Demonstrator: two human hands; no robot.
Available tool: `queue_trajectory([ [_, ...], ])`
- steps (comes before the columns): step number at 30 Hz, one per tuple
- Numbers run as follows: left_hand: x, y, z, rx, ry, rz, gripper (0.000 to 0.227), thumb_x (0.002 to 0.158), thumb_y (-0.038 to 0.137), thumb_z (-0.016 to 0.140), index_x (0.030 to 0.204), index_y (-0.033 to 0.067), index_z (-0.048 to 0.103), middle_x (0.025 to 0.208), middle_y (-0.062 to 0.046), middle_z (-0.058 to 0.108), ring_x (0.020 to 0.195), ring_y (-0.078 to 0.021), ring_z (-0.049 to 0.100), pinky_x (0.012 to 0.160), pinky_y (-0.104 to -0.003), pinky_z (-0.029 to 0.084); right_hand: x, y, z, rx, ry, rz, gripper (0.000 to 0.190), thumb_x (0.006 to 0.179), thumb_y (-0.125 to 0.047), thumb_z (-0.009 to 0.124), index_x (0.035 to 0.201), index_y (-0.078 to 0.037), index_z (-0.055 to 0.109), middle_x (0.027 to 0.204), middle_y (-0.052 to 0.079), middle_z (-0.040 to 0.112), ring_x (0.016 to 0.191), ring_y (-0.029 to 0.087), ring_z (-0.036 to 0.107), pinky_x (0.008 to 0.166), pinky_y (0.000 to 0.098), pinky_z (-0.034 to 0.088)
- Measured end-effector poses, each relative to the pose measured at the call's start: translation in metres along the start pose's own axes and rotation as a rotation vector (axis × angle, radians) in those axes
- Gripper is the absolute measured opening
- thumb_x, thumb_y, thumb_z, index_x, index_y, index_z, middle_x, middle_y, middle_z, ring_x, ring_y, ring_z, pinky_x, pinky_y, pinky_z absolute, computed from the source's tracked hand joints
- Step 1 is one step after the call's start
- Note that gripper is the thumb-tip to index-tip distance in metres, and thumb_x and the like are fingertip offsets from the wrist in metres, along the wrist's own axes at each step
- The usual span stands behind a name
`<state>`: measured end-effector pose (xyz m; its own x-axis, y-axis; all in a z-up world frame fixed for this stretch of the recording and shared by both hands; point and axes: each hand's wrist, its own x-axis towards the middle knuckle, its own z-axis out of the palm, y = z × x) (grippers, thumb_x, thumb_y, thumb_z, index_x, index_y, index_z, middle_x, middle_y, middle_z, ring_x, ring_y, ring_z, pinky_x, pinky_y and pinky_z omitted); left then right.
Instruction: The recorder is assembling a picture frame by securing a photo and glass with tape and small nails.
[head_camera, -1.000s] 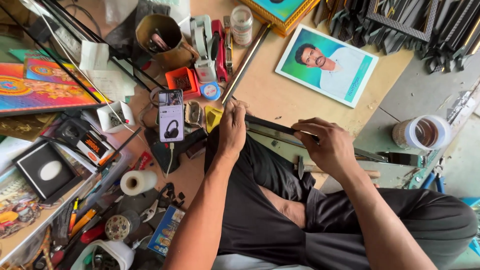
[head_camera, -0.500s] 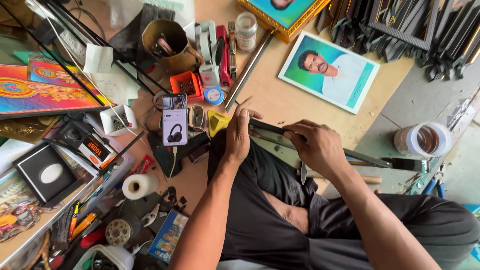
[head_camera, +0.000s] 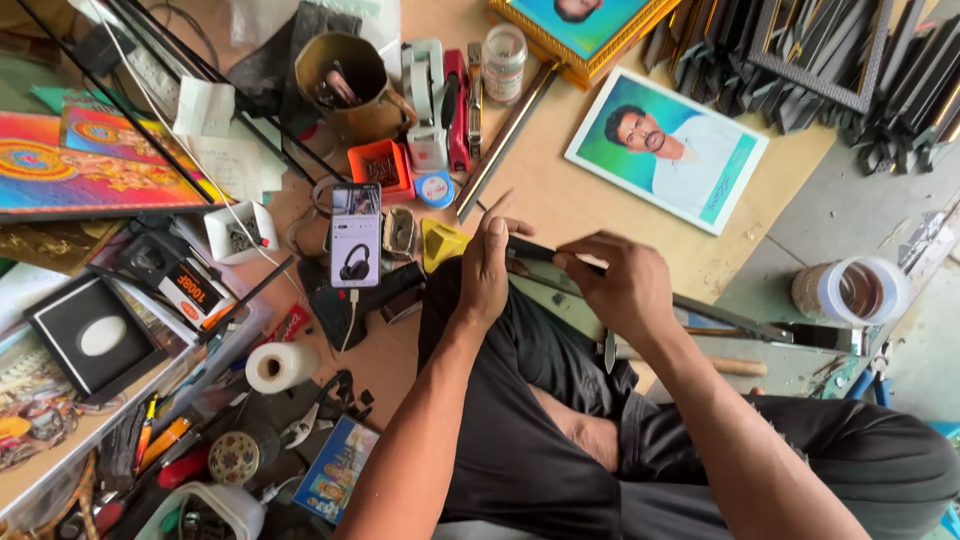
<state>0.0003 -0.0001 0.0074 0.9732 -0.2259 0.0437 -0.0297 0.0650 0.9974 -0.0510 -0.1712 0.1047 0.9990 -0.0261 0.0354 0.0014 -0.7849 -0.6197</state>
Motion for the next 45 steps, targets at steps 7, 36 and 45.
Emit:
queue_trajectory([
  [7,0.0,-0.009,-0.001,-0.022,-0.002,0.084,0.062,0.115,0.046,0.028,0.157,0.0032,0.044,0.111,-0.005,0.068,0.092,-0.0088,0.061,0.076,-0.023,0.052,0.009,-0.01,0.005,0.076,-0.08,0.012,0.018,0.091,-0.021,0.069,0.106,-0.016,0.079,0.099,0.004,0.076,0.07,0.026,0.073,0.064,0.0383,0.055],
  [36,0.002,0.0,0.007,-0.162,-0.007,0.027,0.064,0.111,0.043,0.027,0.163,0.0061,0.024,0.134,-0.009,0.062,0.107,-0.0112,0.061,0.089,-0.024,0.052,0.03,-0.017,0.035,-0.028,0.034,-0.354,0.026,0.09,-0.011,0.061,0.114,-0.01,0.07,0.118,0.009,0.073,0.098,0.035,0.069,0.074,0.0462,0.056],
  [45,0.02,-0.029,0.023,0.115,0.285,0.195,0.033,0.114,0.025,0.038,0.095,0.0019,0.052,0.077,-0.006,0.054,0.071,-0.0125,0.052,0.066,-0.032,0.047,0.012,0.011,0.048,-0.519,0.345,-0.53,0.058,0.086,-0.014,0.068,0.143,-0.011,0.064,0.135,0.006,0.066,0.117,0.021,0.066,0.091,0.0369,0.052],
])
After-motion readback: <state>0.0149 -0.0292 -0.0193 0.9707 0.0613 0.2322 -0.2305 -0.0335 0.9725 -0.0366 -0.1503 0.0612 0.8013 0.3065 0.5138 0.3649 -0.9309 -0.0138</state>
